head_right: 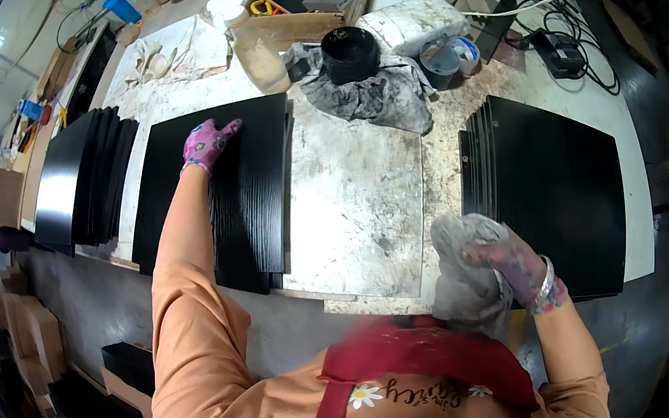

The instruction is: The person wipes the surface of a black rectangular panel with a cloth, repeatedly flipping and repositioning the panel to clean different areas. The person handles multiple similar panels on a workbench, wiping each one and stacking them.

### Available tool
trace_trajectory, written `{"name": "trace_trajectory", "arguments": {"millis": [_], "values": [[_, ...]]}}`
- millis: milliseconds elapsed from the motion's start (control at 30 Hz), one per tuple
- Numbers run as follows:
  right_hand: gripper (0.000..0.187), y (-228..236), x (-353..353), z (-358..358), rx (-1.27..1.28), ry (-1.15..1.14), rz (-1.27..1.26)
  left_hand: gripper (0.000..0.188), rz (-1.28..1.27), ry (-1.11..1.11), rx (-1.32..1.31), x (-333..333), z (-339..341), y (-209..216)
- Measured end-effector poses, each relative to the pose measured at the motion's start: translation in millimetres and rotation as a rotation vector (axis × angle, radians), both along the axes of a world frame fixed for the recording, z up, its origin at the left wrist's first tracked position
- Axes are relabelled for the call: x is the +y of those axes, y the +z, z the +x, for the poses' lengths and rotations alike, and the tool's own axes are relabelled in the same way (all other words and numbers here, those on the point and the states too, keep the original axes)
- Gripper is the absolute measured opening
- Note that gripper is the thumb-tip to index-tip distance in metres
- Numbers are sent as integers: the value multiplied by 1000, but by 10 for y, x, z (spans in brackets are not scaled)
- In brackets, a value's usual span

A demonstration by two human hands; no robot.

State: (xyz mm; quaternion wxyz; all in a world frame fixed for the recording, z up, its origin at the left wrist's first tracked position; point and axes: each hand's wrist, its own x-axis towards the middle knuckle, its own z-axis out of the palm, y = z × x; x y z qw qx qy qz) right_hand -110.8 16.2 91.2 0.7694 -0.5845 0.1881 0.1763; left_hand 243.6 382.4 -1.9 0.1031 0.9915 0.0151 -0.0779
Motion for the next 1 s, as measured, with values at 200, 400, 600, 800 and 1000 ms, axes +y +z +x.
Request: {"name": "trace_trajectory", "arguments": {"millis": [200, 400, 600, 800, 1000], "values": [[46, -225, -211, -375, -105, -160, 26, 78, -118, -169, 108, 303, 322, -327], [50, -163, -145, -259, -50, -257, 65, 73, -28, -52, 76, 10, 83, -149], [55, -334, -98, -254, -112, -94, -7, 79, -59, -44, 97, 89, 213, -301], [49, -33, 125, -113, -40, -44, -49, 56, -197, -126, 125, 317, 164, -297], [55, -80, -97, 117, -141, -123, -23, 32, -154, -326, -717, 928, -374, -721]]}}
